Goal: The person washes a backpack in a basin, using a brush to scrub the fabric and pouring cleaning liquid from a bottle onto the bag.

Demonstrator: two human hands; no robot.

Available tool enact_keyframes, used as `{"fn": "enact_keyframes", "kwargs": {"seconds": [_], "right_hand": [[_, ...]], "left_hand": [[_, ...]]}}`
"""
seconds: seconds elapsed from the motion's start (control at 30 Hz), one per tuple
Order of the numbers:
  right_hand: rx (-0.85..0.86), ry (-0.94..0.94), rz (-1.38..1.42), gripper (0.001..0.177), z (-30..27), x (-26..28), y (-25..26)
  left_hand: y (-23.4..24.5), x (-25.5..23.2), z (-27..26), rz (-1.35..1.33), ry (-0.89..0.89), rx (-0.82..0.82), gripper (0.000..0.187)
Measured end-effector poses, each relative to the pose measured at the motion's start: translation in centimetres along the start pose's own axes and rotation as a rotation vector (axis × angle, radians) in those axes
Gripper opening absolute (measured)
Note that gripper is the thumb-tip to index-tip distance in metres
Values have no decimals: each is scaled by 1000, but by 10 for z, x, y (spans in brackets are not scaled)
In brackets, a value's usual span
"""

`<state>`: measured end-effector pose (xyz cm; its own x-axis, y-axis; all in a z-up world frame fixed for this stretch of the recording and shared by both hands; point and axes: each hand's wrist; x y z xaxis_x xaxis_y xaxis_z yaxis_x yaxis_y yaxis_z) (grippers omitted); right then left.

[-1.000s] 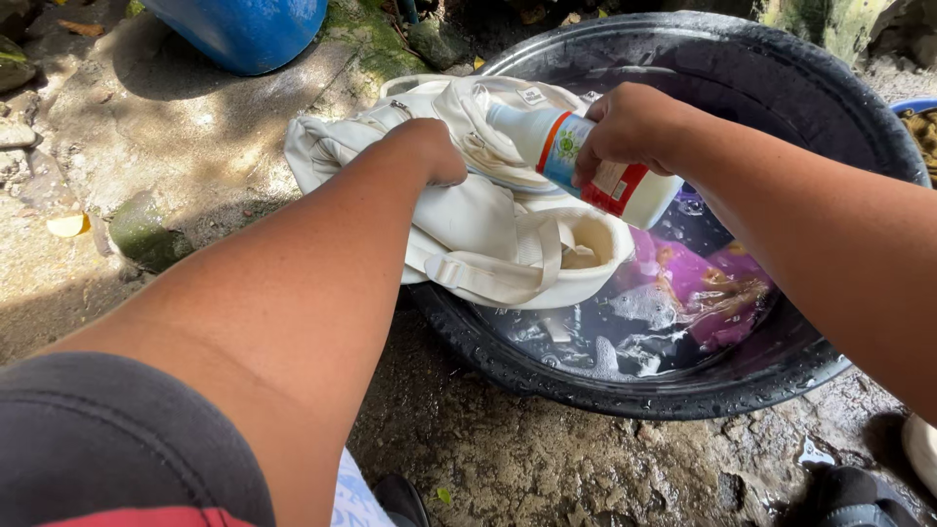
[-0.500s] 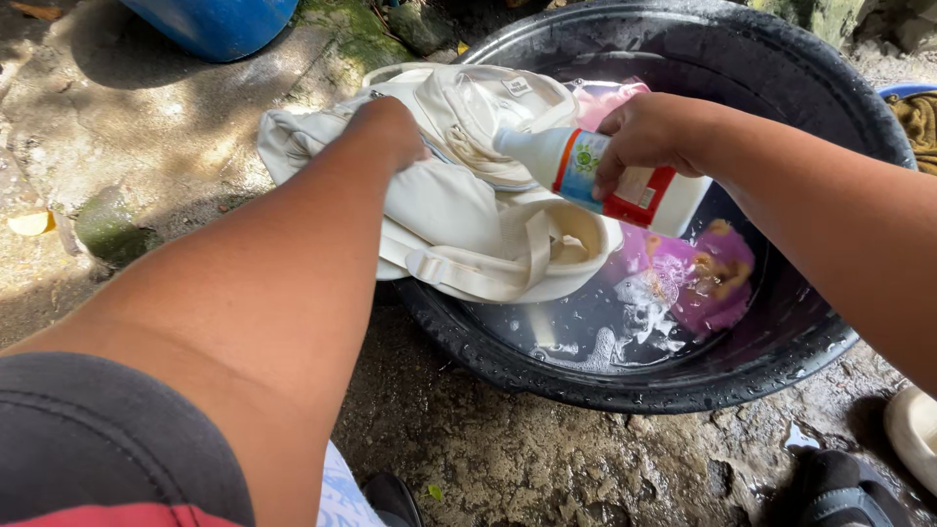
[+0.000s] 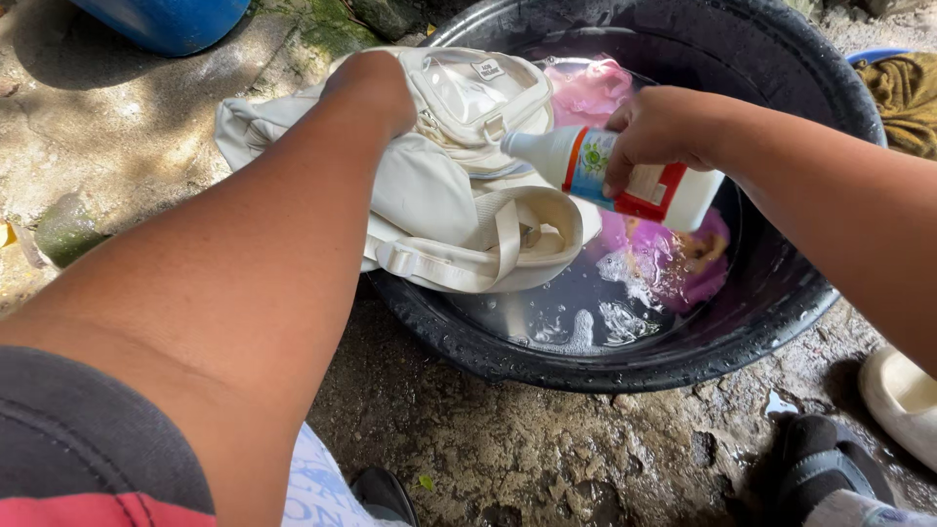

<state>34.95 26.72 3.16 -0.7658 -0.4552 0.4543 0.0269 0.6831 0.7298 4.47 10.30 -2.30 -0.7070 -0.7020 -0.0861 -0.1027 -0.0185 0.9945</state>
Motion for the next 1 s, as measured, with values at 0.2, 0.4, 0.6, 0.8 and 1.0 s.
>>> {"fn": "enact_keyframes", "kwargs": {"seconds": [0.2,0.4,0.6,0.8,1.0], "right_hand": [[-41,-37,51,67,5,-7,0],[-126,-114,157,66,13,-24,3],[-203,-158,190,63,9,-35,7],[-125,-150,167,62,8,-41,8],[-116,-220,218,67,5,-46,20]], "left_hand": [[18,-41,-4,-155,-2,406,59],[-20,-99,-73,-356,193,1105,85],[-56,-125,-103,-336,215,885,83],[-85,-142,-107,-91,-228,653,79],[-120,-149,-98,1,-431,571,48]]}}
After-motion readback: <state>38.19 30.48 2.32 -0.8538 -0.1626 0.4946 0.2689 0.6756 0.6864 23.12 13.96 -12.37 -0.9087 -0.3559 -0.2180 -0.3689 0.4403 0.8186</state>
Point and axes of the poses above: each hand's wrist, its own z-axis towards the middle knuckle, its own y-axis out of the back of the hand, x = y × z, and after that the axes turned 3 degrees about y, right-handed
